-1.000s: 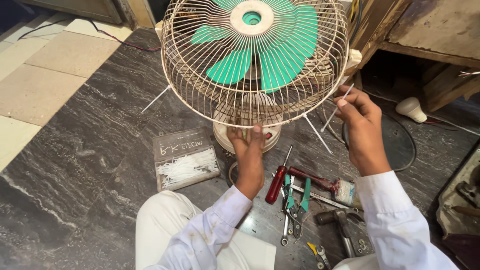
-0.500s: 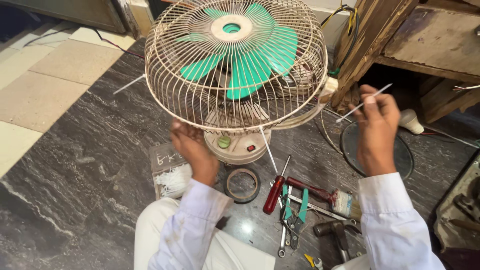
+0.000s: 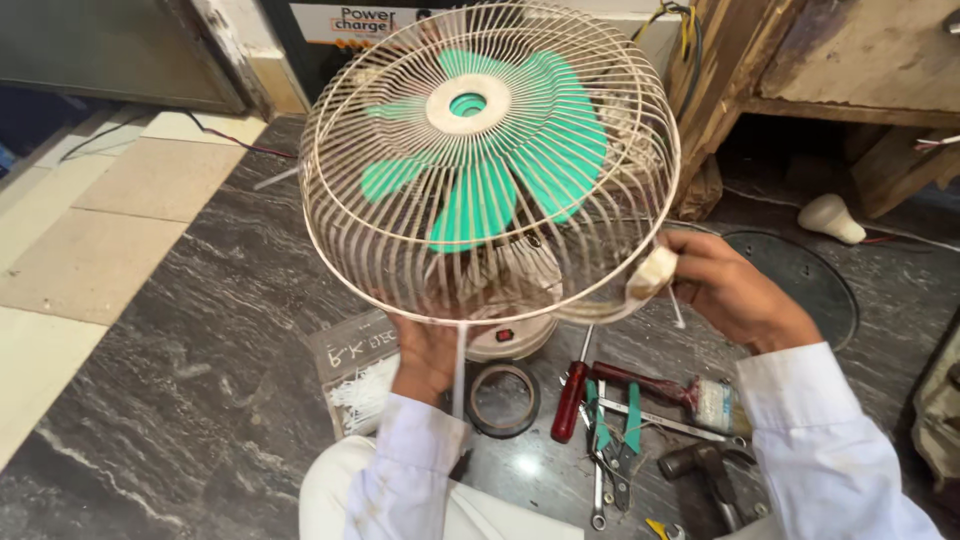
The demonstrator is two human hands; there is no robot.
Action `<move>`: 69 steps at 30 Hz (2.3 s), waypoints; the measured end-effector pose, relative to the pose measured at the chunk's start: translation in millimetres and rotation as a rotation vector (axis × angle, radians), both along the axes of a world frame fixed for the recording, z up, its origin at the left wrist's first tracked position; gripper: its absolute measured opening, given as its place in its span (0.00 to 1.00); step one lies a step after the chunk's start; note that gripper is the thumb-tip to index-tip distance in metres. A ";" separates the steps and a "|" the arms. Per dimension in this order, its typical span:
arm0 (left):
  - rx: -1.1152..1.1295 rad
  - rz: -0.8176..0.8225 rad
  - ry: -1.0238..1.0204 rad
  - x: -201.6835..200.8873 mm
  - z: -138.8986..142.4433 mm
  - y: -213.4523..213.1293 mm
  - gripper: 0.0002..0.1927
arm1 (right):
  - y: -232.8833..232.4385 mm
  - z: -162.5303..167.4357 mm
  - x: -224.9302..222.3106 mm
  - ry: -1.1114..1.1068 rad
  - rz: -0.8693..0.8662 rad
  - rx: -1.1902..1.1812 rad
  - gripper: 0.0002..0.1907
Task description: The person sits on the floor and secures the front grill of a standing fan to its base using white zip ties. They thread the ties through the grill and base, pull them tight, and trim the excess length.
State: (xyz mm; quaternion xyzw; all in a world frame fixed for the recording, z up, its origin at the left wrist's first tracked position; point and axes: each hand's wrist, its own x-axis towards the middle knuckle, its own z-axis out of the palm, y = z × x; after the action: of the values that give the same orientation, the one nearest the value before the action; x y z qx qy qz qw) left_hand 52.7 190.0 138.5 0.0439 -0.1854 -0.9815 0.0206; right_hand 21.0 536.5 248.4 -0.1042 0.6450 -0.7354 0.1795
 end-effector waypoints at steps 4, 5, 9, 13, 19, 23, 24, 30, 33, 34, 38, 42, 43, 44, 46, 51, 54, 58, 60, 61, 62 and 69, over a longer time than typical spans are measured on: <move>0.006 -0.175 -0.018 -0.7 12.9 -21.3 0.46 | 16.5 -19.8 11.9 -0.032 0.181 0.003 0.15; 0.038 -0.208 0.029 -2.8 13.4 -24.4 0.46 | 16.1 -26.8 13.8 -0.021 0.211 -0.017 0.14; 0.186 -0.075 0.034 -0.8 -7.3 5.5 0.39 | 7.2 -35.9 23.7 0.007 0.093 0.017 0.13; -0.116 0.096 -0.157 9.9 -24.2 88.9 0.38 | 2.9 -5.2 30.2 0.204 0.046 0.277 0.11; -0.719 0.269 0.410 64.4 3.0 154.7 0.40 | -0.4 15.3 47.1 0.259 0.018 0.273 0.09; -0.962 0.152 0.493 79.1 21.7 158.6 0.45 | -18.1 1.9 49.0 0.301 -0.110 0.169 0.09; -0.934 0.082 0.444 78.9 22.8 157.9 0.44 | -23.1 -0.6 50.4 0.290 -0.096 0.116 0.09; -0.658 0.264 0.462 64.8 11.8 143.4 0.51 | -48.6 8.2 69.1 0.225 -0.045 -0.012 0.09; -0.679 0.342 0.331 53.6 8.5 114.3 0.48 | -61.2 19.1 77.3 0.214 -0.034 0.029 0.10; -0.711 0.388 0.312 49.8 9.2 106.9 0.46 | -65.0 22.0 80.0 0.210 -0.033 0.053 0.10; -0.827 0.696 0.312 42.9 18.1 98.1 0.39 | -81.7 26.8 83.4 0.188 -0.077 0.089 0.10; -1.293 1.162 0.269 58.3 30.4 100.1 0.28 | -87.0 29.0 81.7 0.223 -0.105 0.110 0.11; -1.272 1.108 0.312 62.4 35.4 98.3 0.23 | -87.1 29.4 81.3 0.232 -0.107 0.109 0.11; -1.251 1.053 0.356 66.0 41.3 95.9 0.18 | -86.9 29.5 80.9 0.241 -0.111 0.108 0.11; -1.387 1.079 0.414 75.0 56.3 89.5 0.14 | -86.9 29.0 81.3 0.233 -0.102 0.126 0.11; -1.898 1.227 0.421 88.6 108.9 77.5 0.18 | -94.1 26.3 80.1 0.204 -0.095 0.132 0.10; -1.978 1.138 0.350 93.5 134.1 79.8 0.20 | -98.6 26.9 76.3 0.211 -0.097 0.115 0.09; -2.043 1.137 0.364 89.7 148.2 81.5 0.17 | -103.9 26.7 72.1 0.260 -0.071 0.084 0.09; -2.046 1.123 0.382 87.4 149.2 80.5 0.17 | -104.6 27.0 68.6 0.295 -0.068 0.083 0.08; -2.034 1.130 0.392 86.5 148.7 81.5 0.17 | -105.0 26.4 67.9 0.304 -0.069 0.089 0.09; -2.030 1.137 0.401 83.8 149.0 80.2 0.17 | -107.1 24.9 67.6 0.311 -0.068 0.088 0.09; -2.057 1.063 0.488 76.6 151.2 75.0 0.20 | -109.7 22.7 65.0 0.286 -0.082 0.073 0.08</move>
State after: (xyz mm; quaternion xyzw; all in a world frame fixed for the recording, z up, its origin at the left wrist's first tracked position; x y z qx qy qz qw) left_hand 129.3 264.9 289.7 -0.1104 -0.8377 -0.2216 0.4869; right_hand 86.0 426.8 271.1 -0.1749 0.6939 -0.6960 0.0594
